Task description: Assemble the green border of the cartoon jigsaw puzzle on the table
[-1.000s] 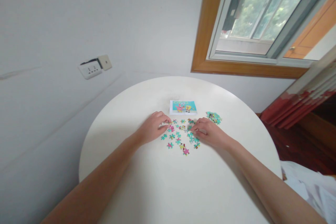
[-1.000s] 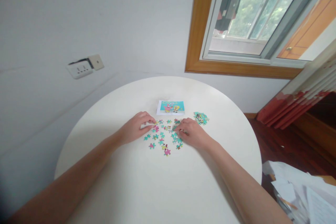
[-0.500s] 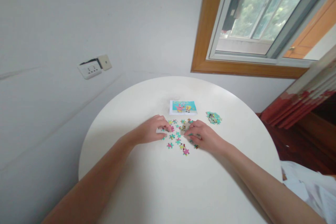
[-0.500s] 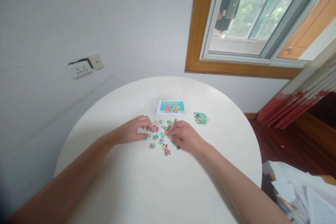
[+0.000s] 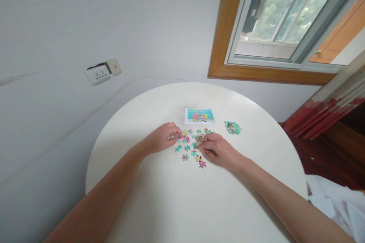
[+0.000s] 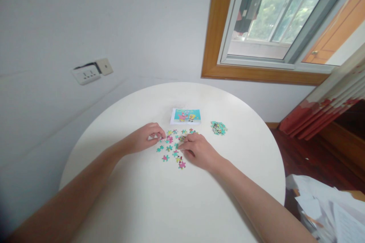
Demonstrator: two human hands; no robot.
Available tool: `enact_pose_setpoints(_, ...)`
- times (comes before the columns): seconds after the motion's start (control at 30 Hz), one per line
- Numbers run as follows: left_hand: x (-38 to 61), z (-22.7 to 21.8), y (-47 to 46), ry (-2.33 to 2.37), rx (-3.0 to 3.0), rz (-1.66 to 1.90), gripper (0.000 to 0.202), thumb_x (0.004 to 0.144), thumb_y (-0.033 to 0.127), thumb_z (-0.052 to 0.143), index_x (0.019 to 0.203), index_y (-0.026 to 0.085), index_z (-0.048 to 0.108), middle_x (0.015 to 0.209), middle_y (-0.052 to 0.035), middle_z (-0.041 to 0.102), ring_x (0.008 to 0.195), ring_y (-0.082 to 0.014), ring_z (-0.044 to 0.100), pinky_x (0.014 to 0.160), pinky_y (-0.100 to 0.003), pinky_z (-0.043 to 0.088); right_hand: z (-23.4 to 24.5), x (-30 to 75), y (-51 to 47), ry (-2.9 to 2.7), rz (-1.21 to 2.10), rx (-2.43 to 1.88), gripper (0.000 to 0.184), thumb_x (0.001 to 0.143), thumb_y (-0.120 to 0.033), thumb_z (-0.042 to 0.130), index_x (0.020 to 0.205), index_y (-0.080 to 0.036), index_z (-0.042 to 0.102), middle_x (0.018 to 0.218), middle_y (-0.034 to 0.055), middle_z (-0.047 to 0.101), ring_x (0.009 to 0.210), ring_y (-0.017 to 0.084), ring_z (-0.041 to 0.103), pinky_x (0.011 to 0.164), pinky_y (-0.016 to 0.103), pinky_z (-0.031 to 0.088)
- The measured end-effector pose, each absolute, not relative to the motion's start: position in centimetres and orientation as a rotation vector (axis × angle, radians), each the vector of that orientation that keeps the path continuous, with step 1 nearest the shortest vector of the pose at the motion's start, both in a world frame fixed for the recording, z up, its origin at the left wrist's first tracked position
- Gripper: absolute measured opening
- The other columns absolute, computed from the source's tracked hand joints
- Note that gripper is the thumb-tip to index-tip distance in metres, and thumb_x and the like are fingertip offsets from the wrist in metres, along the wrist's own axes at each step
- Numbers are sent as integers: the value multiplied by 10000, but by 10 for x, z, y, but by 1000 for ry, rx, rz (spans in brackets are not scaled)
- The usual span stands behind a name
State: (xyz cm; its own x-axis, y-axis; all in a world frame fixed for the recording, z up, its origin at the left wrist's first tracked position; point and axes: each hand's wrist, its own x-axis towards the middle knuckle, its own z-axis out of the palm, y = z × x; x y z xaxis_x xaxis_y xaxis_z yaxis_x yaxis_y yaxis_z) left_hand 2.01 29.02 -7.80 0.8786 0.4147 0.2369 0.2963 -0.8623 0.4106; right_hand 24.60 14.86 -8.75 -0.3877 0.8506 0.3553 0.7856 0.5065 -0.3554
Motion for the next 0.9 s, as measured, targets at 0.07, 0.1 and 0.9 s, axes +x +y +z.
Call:
enact_pose_setpoints(0.07,20,-79,291,530,2684,460,239,755,75,472,891,176,641,845,-26,594,808,-153,533,775,-253,425,-87,246,149,-2266,178,-1339,255,820,-84,523,951,-210,702,881,56,612,838,161,543,797,298,417)
enact_pose_setpoints(0.1,20,-79,291,534,2683,461,244,753,72,472,895,177,641,842,-26,588,802,-153,530,769,-252,425,-87,247,149,-2267,179,-1338,254,819,-83,525,945,-211,703,883,55,613,839,161,543,797,297,417)
enact_pose_setpoints(0.9,21,-77,289,562,2665,487,274,743,71,452,900,170,653,847,-40,587,792,-160,536,756,-268,440,-87,259,152,-2203,97,-1471,306,814,-64,542,1035,-216,688,875,65,621,861,184,545,786,316,416)
